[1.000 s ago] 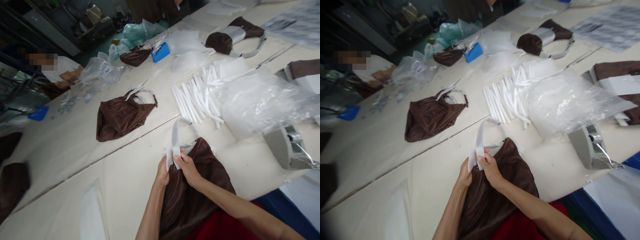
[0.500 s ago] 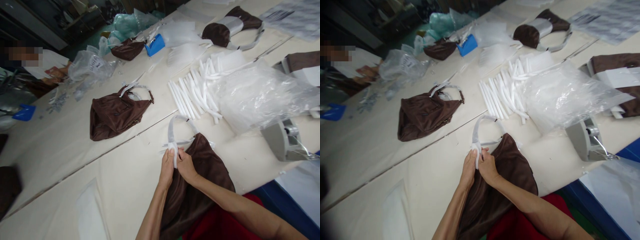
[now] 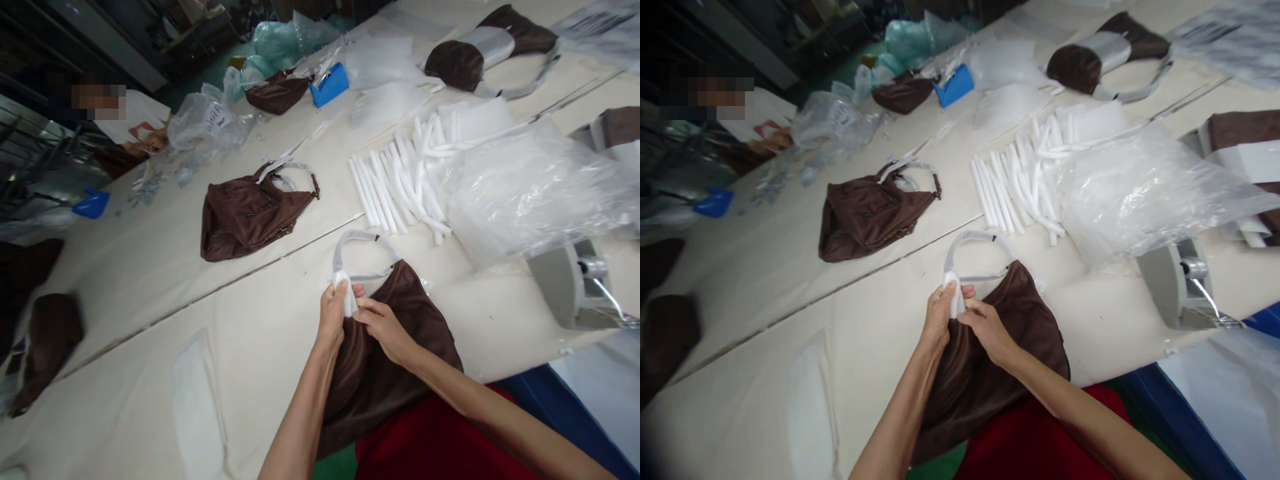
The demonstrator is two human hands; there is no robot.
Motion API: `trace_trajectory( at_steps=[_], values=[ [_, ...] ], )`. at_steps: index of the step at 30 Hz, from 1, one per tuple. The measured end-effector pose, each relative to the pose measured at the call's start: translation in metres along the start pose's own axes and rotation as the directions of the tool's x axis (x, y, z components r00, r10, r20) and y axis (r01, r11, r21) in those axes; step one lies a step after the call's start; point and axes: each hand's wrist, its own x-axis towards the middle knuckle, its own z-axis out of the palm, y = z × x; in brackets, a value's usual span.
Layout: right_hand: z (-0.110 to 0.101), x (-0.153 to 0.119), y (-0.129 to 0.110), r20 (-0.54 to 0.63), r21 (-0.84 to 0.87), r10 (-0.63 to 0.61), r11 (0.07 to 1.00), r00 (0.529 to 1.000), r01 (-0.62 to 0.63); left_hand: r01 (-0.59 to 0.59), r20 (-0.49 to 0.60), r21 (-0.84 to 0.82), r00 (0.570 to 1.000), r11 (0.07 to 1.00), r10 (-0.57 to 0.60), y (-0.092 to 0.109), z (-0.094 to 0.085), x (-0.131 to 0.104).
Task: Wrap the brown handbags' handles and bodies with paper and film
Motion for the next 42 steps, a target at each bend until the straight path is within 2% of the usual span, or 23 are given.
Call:
trace_trajectory(
  at_steps=[1, 3, 7, 10, 14, 18, 20, 22, 26, 29, 31, 34, 36, 38, 39, 40, 42],
  values=[
    [-0.002, -0.003, -0.004, 0.035, 0.07, 0.057, 0.996, 0.998, -0.059, 0.008, -0.012, -0.005, 1.0, 1.0, -0.008, 0.0, 0.0, 0.0],
    [-0.004, -0.006, -0.009, 0.045, 0.08, 0.105, 0.991, 0.993, -0.109, 0.009, -0.016, -0.006, 1.0, 1.0, -0.009, 0.001, 0.0, 0.0],
    [-0.005, -0.003, -0.013, 0.012, -0.101, 0.007, 0.995, 1.0, -0.006, -0.003, -0.007, -0.003, 1.0, 1.0, 0.003, 0.001, 0.003, -0.003],
    [-0.005, -0.001, -0.011, 0.023, -0.083, -0.019, 0.996, 1.0, 0.021, 0.002, -0.001, 0.017, 1.0, 1.0, -0.002, 0.002, 0.006, -0.005],
    [-0.006, 0.0, -0.005, -0.049, -0.012, -0.044, 0.999, 0.998, 0.044, -0.007, 0.026, 0.074, 1.0, 0.997, 0.005, 0.003, 0.009, -0.007],
    [-0.009, 0.0, 0.001, -0.073, 0.024, -0.068, 0.997, 0.995, 0.07, -0.044, 0.137, 0.167, 0.99, 0.985, 0.021, 0.006, -0.002, -0.016],
    [-0.01, 0.002, 0.004, -0.084, 0.019, -0.05, 0.998, 0.995, 0.052, -0.03, 0.158, 0.184, 0.987, 0.982, 0.001, 0.006, -0.009, -0.023],
    [-0.011, 0.002, 0.007, -0.093, -0.02, -0.046, 0.999, 0.995, 0.044, -0.036, 0.153, 0.188, 0.988, 0.982, 0.007, 0.004, -0.012, -0.029],
    [-0.017, -0.002, -0.001, -0.037, -0.257, -0.162, 0.955, 0.986, 0.148, -0.098, 0.115, 0.192, 0.99, 0.977, 0.076, 0.002, -0.006, -0.033],
    [-0.031, -0.013, -0.015, -0.091, -0.377, -0.218, 0.911, 0.972, 0.17, -0.086, 0.053, 0.204, 0.996, 0.975, 0.077, 0.0, 0.006, -0.03],
    [-0.048, -0.024, -0.023, -0.157, -0.419, -0.245, 0.894, 0.957, 0.16, -0.06, 0.056, 0.213, 0.997, 0.975, 0.049, -0.003, 0.015, -0.027],
    [-0.086, -0.047, -0.035, -0.241, -0.477, -0.288, 0.867, 0.927, 0.145, 0.014, 0.047, 0.237, 0.999, 0.971, -0.025, -0.006, 0.025, -0.023],
    [-0.121, -0.071, -0.044, -0.282, -0.505, -0.31, 0.853, 0.908, 0.134, 0.04, 0.006, 0.26, 0.999, 0.965, -0.043, -0.008, 0.029, -0.02],
    [-0.163, -0.099, -0.055, -0.367, -0.547, -0.368, 0.828, 0.854, 0.122, 0.026, -0.027, 0.29, 0.999, 0.957, -0.019, -0.008, 0.03, -0.017],
    [-0.186, -0.113, -0.062, -0.435, -0.582, -0.423, 0.806, 0.795, 0.11, 0.016, -0.031, 0.308, 1.0, 0.951, -0.007, -0.008, 0.03, -0.016],
    [-0.209, -0.126, -0.069, -0.516, -0.625, -0.494, 0.776, 0.699, 0.087, 0.008, -0.028, 0.325, 1.0, 0.946, 0.001, -0.009, 0.031, -0.015],
    [-0.253, -0.147, -0.082, -0.627, -0.703, -0.62, 0.711, 0.472, 0.001, -0.001, -0.019, 0.352, 1.0, 0.936, 0.008, -0.01, 0.032, -0.013]
  ],
)
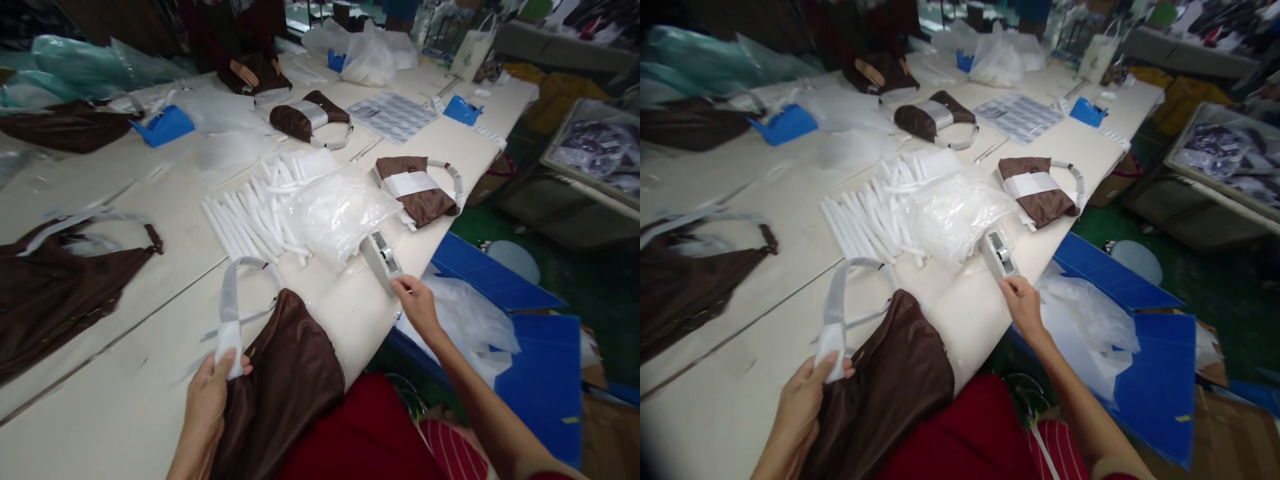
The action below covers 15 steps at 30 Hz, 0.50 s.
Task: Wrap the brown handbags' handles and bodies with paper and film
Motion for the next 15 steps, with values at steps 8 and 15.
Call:
trace_trajectory(
  at_steps=[8, 15],
  values=[
    [-0.021, 0.063, 0.05, 0.065, -0.002, 0.287, 0.958, 0.956, -0.287, -0.007, 0.037, 0.036, 0.999, 0.999, 0.006, -0.001, -0.001, 0.001],
    [-0.016, 0.068, 0.046, 0.122, 0.153, 0.316, 0.931, 0.941, -0.332, -0.016, 0.038, 0.054, 0.999, 0.998, 0.014, -0.005, 0.0, -0.002]
  ],
)
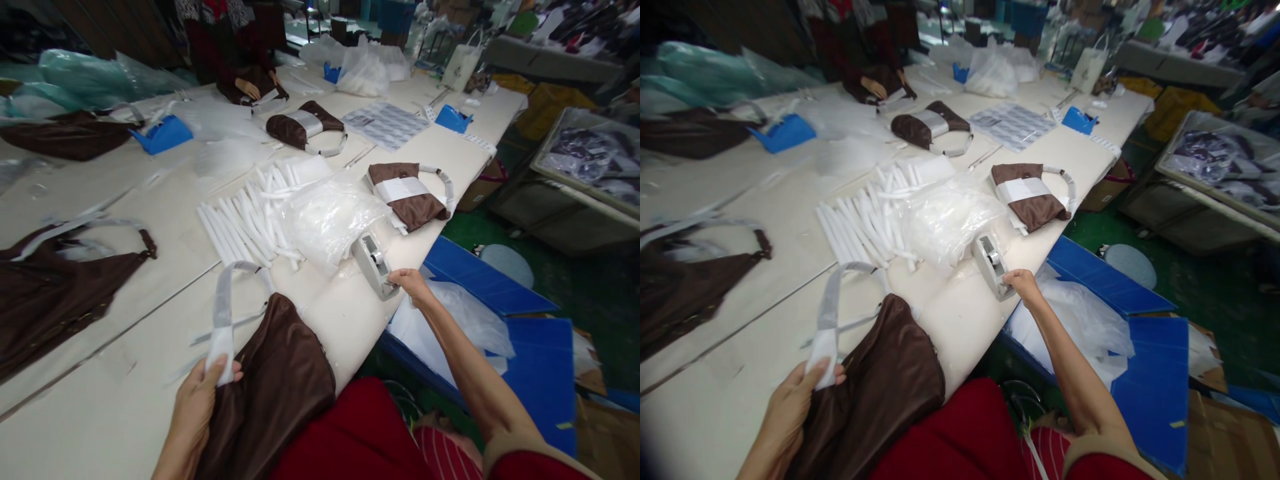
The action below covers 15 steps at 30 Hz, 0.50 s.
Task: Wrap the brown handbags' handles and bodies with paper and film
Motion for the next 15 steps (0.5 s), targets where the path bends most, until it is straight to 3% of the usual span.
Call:
trace_trajectory(
  at_steps=[5, 9, 11, 15],
  values=[
    [-0.026, -0.03, -0.003, -0.058, 0.108, -0.066, 0.992, 0.996, 0.072, 0.031, -0.004, -0.012, 1.0, 0.999, -0.031, 0.001, 0.001, -0.001],
    [-0.035, -0.054, 0.007, 0.037, 0.119, 0.108, 0.987, 0.994, -0.111, 0.053, -0.014, -0.035, 0.998, 0.998, -0.054, 0.0, 0.001, 0.001],
    [-0.032, -0.053, 0.015, 0.062, 0.072, 0.155, 0.985, 0.986, -0.16, 0.054, -0.012, -0.058, 0.998, 0.997, -0.055, 0.0, 0.001, 0.001],
    [-0.032, -0.044, 0.031, -0.022, -0.185, 0.093, 0.978, 0.995, -0.096, -0.016, 0.039, -0.105, 0.999, 0.994, 0.021, 0.001, 0.001, -0.007]
  ],
)
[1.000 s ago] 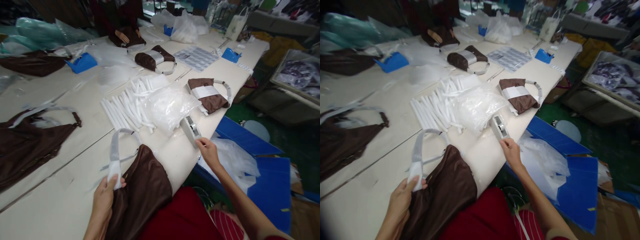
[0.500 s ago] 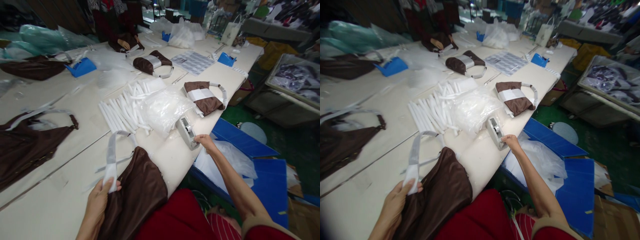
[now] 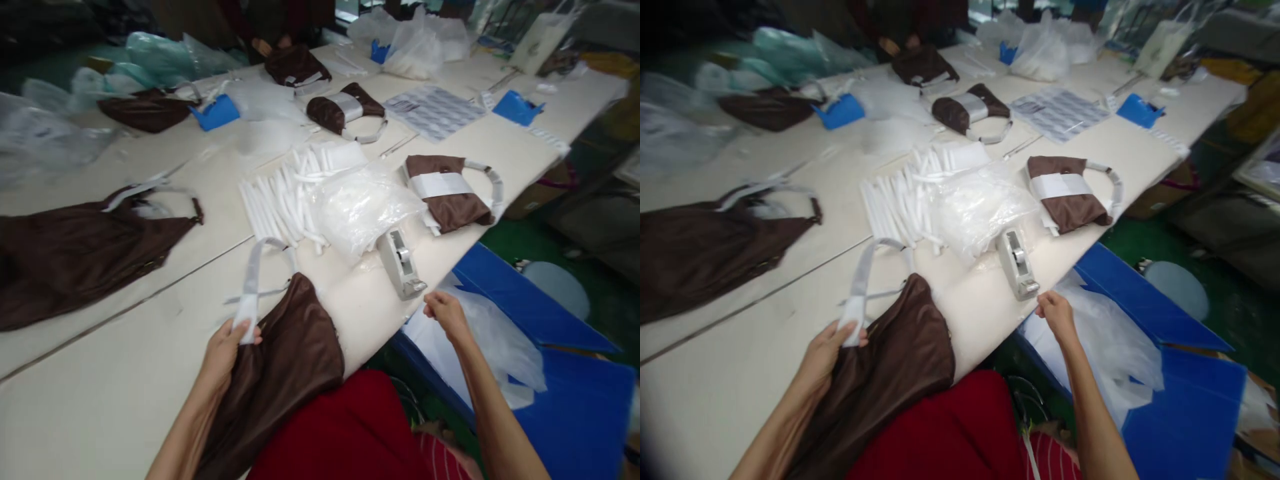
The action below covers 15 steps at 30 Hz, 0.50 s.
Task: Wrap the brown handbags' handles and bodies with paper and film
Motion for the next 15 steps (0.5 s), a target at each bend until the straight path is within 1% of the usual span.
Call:
trace_trajectory(
  at_steps=[1, 3, 4, 5, 6, 7, 8, 9, 10, 11, 12, 13, 14, 15],
  values=[
    [-0.002, 0.001, 0.005, -0.03, -0.103, -0.003, 0.995, 1.0, 0.0, -0.016, 0.006, -0.006, 1.0, 1.0, 0.016, 0.001, 0.0, -0.003],
    [-0.007, -0.001, 0.015, -0.065, -0.303, 0.008, 0.952, 0.998, -0.028, -0.031, 0.005, -0.015, 0.999, 0.999, 0.031, 0.002, -0.001, -0.007],
    [-0.008, -0.004, 0.019, -0.051, -0.328, 0.039, 0.943, 0.998, -0.054, -0.028, 0.005, -0.025, 1.0, 0.999, 0.028, 0.002, 0.0, -0.009],
    [-0.006, -0.009, 0.02, 0.012, -0.294, 0.044, 0.955, 0.999, -0.038, -0.025, 0.008, -0.038, 1.0, 0.999, 0.025, 0.003, 0.0, -0.01],
    [-0.002, -0.016, 0.017, 0.116, -0.21, 0.013, 0.978, 0.993, 0.012, -0.025, 0.015, -0.053, 1.0, 0.998, 0.026, 0.003, 0.0, -0.012],
    [0.007, -0.026, 0.011, 0.245, -0.107, -0.024, 0.993, 0.969, 0.052, -0.028, 0.023, -0.068, 0.999, 0.997, 0.029, 0.002, 0.001, -0.013],
    [0.02, -0.037, 0.0, 0.378, 0.004, -0.083, 0.996, 0.922, 0.088, -0.036, 0.031, -0.077, 0.999, 0.996, 0.038, 0.002, 0.002, -0.014],
    [0.037, -0.05, -0.014, 0.505, 0.106, -0.151, 0.988, 0.85, 0.112, -0.048, 0.038, -0.08, 0.998, 0.996, 0.051, 0.001, 0.002, -0.016],
    [0.057, -0.062, -0.031, 0.611, 0.184, -0.212, 0.975, 0.762, 0.123, -0.057, 0.046, -0.079, 0.997, 0.995, 0.061, 0.0, 0.002, -0.017],
    [0.08, -0.074, -0.05, 0.696, 0.252, -0.274, 0.959, 0.664, 0.131, -0.06, 0.053, -0.078, 0.997, 0.995, 0.064, -0.001, 0.002, -0.017],
    [0.104, -0.084, -0.07, 0.764, 0.309, -0.331, 0.941, 0.553, 0.138, -0.059, 0.058, -0.079, 0.996, 0.995, 0.063, -0.002, 0.002, -0.018],
    [0.128, -0.092, -0.087, 0.806, 0.352, -0.378, 0.925, 0.456, 0.143, -0.056, 0.065, -0.08, 0.996, 0.995, 0.061, -0.003, 0.002, -0.018],
    [0.15, -0.098, -0.103, 0.828, 0.387, -0.412, 0.911, 0.38, 0.144, -0.056, 0.071, -0.084, 0.996, 0.995, 0.062, -0.003, 0.001, -0.018],
    [0.171, -0.102, -0.115, 0.838, 0.415, -0.438, 0.899, 0.325, 0.14, -0.058, 0.076, -0.089, 0.995, 0.994, 0.064, -0.004, 0.0, -0.018]
  ],
)
